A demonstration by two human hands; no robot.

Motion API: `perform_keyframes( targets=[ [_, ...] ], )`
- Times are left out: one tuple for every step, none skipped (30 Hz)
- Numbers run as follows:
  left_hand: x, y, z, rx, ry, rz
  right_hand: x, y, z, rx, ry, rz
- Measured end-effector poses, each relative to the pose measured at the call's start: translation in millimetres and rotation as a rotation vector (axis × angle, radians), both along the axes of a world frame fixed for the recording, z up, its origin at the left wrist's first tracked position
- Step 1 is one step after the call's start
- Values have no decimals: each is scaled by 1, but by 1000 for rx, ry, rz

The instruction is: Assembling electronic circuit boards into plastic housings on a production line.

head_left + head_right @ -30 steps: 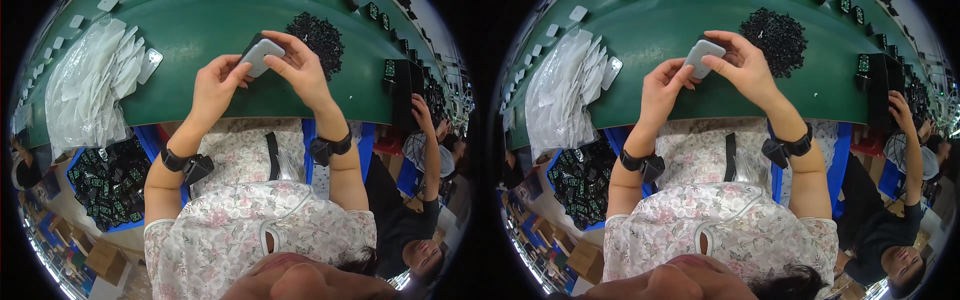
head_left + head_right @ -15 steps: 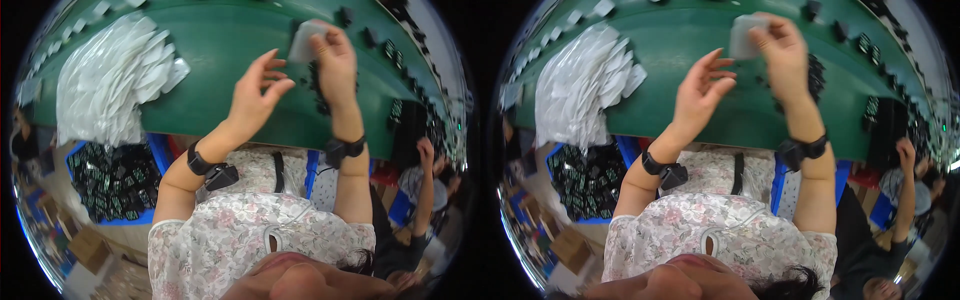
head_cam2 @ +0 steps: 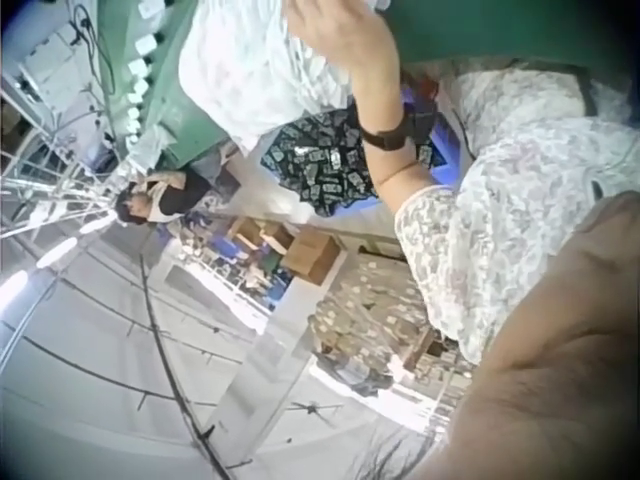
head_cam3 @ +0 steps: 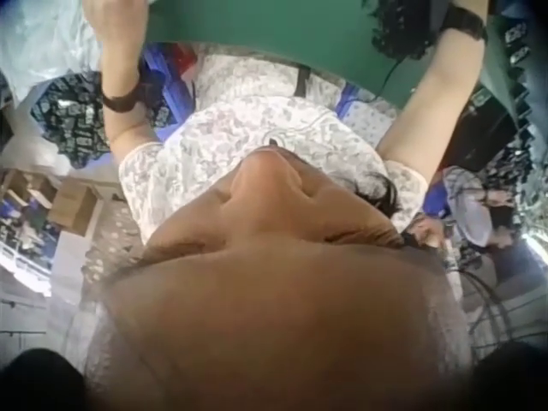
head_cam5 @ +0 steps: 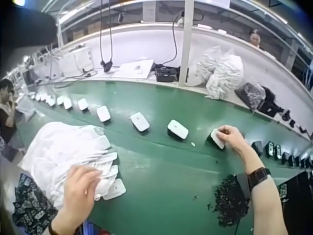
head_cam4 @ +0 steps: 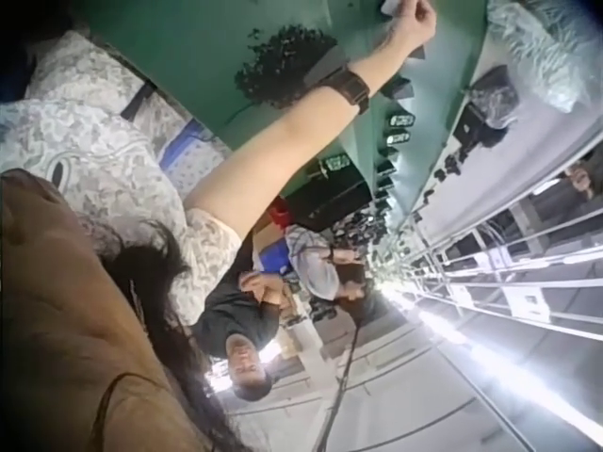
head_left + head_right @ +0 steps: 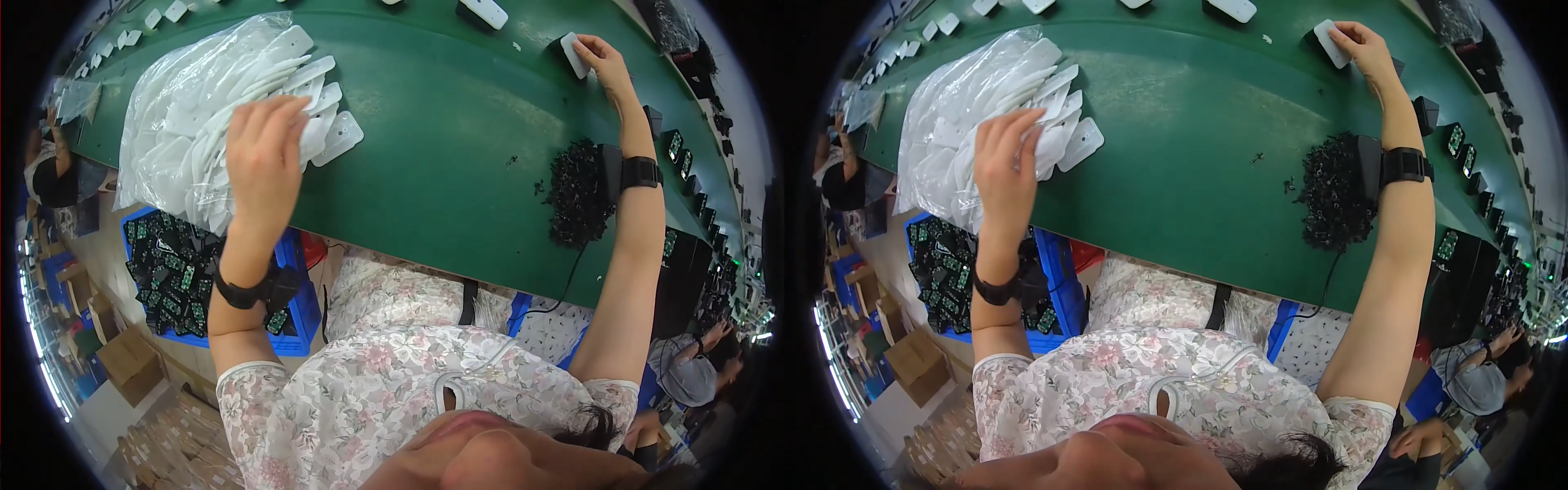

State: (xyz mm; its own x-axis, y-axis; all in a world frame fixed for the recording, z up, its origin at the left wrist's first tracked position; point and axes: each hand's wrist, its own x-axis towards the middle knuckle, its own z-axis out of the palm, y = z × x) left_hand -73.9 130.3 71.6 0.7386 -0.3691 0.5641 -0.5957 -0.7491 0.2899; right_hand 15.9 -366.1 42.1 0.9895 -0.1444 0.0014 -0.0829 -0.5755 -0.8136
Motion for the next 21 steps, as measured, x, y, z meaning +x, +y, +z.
perform_keyframes(
  targets=[
    [8, 4, 2, 0, -2, 3, -1, -1, 1, -24, 1, -2],
    [19, 4, 4, -1, -5, -8, -3, 1, 4, -25, -2, -13],
    [32, 3, 4, 73, -29, -41, -4, 4, 5, -37, -33, 6],
    [45, 1, 4, 143, -55, -77, -4, 6, 8, -52, -63, 23],
    [58, -3, 1, 237, -70, -96, -6, 2, 8, -29, -74, -68],
    [67, -8, -4, 217, -85, -145, -3, -12, 4, 14, -141, -129],
    [76, -12, -12, 341, -66, -99, -6, -21, 1, 51, -203, -188],
    [83, -6, -22, 478, -34, -26, -14, 10, 16, -9, -191, -258],
    [92, -15, -26, 452, -55, -94, -22, -11, 11, 30, -339, -224],
    [95, -8, -25, 537, 4, -69, -30, -4, 17, -57, -394, -210],
    [96, -4, -23, 613, 36, -41, -48, 7, 34, -101, -355, -226],
    [97, -4, -22, 599, 12, -71, -71, 18, 50, -141, -315, -241],
    [99, 2, -21, 594, 45, -71, -79, 26, 42, -210, -300, -184],
    [103, 0, -22, 581, 79, -84, -92, 32, 37, -289, -279, -138],
    [105, -1, -24, 581, 71, -90, -110, 50, 43, -440, -153, -61],
    [106, 1, -27, 616, 19, -95, -127, 70, 48, -584, -27, 25],
    [108, -4, -29, 644, -43, -113, -146, 79, 44, -654, -97, 65],
    [105, -11, -30, 643, -53, -118, -162, 85, 31, -719, -168, 112],
    [98, -24, -29, 542, -145, -196, -174, 91, 22, -748, -181, 104],
    [87, -34, -27, 446, -230, -266, -180, 98, 13, -770, -197, 104],
    [72, -48, -25, 379, -239, -310, -183, 103, 4, -731, -203, 100]
  ],
)
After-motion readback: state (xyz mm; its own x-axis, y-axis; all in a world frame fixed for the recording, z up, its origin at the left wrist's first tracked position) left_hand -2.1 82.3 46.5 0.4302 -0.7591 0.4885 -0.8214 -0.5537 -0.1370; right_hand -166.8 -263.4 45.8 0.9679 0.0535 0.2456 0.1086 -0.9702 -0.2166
